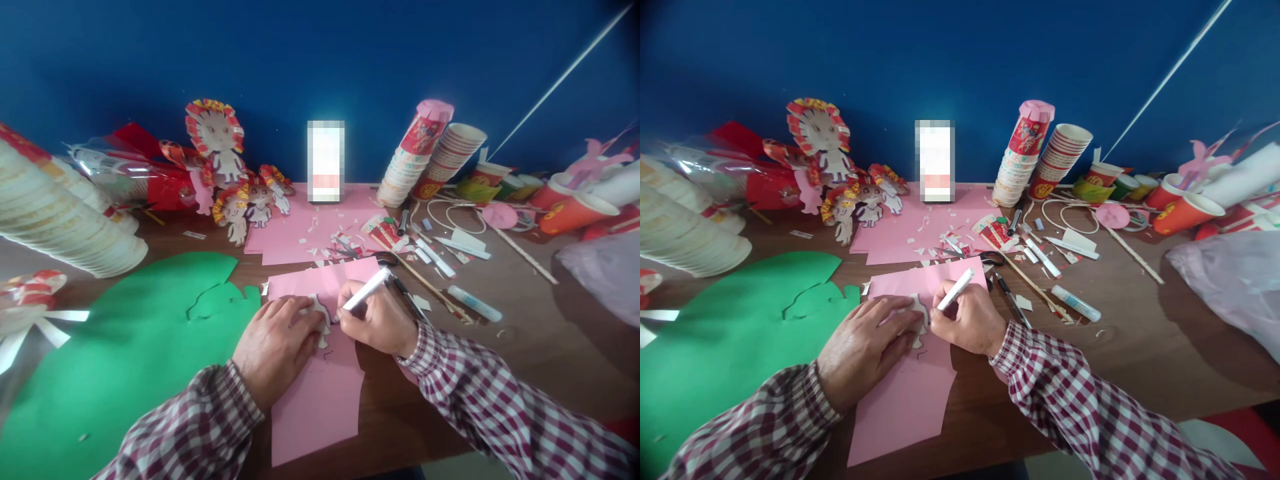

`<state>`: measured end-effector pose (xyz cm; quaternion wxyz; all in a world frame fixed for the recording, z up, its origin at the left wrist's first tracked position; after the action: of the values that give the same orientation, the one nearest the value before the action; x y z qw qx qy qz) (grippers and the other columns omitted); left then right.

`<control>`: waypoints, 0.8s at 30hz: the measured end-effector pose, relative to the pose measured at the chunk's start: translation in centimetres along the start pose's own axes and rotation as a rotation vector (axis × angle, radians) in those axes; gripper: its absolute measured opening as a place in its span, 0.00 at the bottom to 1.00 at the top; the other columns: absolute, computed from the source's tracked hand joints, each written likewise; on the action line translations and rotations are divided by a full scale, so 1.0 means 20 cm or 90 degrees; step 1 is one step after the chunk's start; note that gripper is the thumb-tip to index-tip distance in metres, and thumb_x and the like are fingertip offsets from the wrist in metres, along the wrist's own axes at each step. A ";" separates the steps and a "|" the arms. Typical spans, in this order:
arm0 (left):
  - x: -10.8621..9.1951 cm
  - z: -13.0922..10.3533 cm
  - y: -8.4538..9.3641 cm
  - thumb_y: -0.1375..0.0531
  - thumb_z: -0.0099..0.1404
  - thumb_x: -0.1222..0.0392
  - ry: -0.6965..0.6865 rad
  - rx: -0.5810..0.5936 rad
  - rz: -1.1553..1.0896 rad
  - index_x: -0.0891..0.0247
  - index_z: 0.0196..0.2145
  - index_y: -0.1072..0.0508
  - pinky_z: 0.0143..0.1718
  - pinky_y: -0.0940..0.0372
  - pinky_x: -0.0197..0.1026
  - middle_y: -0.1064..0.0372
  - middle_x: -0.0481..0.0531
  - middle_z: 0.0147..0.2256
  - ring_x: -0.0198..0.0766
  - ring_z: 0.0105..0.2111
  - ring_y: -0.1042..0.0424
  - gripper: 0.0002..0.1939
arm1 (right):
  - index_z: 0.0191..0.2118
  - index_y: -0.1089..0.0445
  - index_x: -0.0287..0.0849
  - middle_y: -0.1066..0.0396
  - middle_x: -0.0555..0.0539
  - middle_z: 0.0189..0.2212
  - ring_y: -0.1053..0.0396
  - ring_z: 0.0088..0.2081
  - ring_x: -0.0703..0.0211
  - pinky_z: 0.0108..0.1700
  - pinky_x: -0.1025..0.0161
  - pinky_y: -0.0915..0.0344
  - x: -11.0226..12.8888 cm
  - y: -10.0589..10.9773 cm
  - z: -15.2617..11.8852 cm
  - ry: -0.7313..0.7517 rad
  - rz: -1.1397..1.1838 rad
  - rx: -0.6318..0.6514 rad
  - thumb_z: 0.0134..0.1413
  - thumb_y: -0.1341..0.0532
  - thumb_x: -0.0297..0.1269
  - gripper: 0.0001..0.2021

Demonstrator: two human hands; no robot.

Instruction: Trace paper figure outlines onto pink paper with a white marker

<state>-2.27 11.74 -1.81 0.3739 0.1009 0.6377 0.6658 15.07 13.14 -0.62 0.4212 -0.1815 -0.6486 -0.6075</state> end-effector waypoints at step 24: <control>0.00 0.00 0.00 0.47 0.63 0.62 0.001 0.002 0.000 0.54 0.45 0.33 0.48 0.41 0.51 0.37 0.50 0.48 0.45 0.48 0.38 0.12 | 0.25 0.38 0.40 0.41 0.55 0.18 0.44 0.20 0.69 0.22 0.70 0.47 0.00 0.01 0.01 -0.018 0.113 0.022 0.46 0.43 0.27 0.03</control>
<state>-2.29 11.75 -1.78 0.3733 0.1006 0.6393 0.6647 15.15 13.27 -0.51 0.4671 -0.2398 -0.6462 -0.5539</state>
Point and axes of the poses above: each hand's wrist, its own z-axis towards the middle knuckle, its own y-axis out of the back of the hand, x = y × z, the point moved 3 cm from there along z, towards the middle knuckle
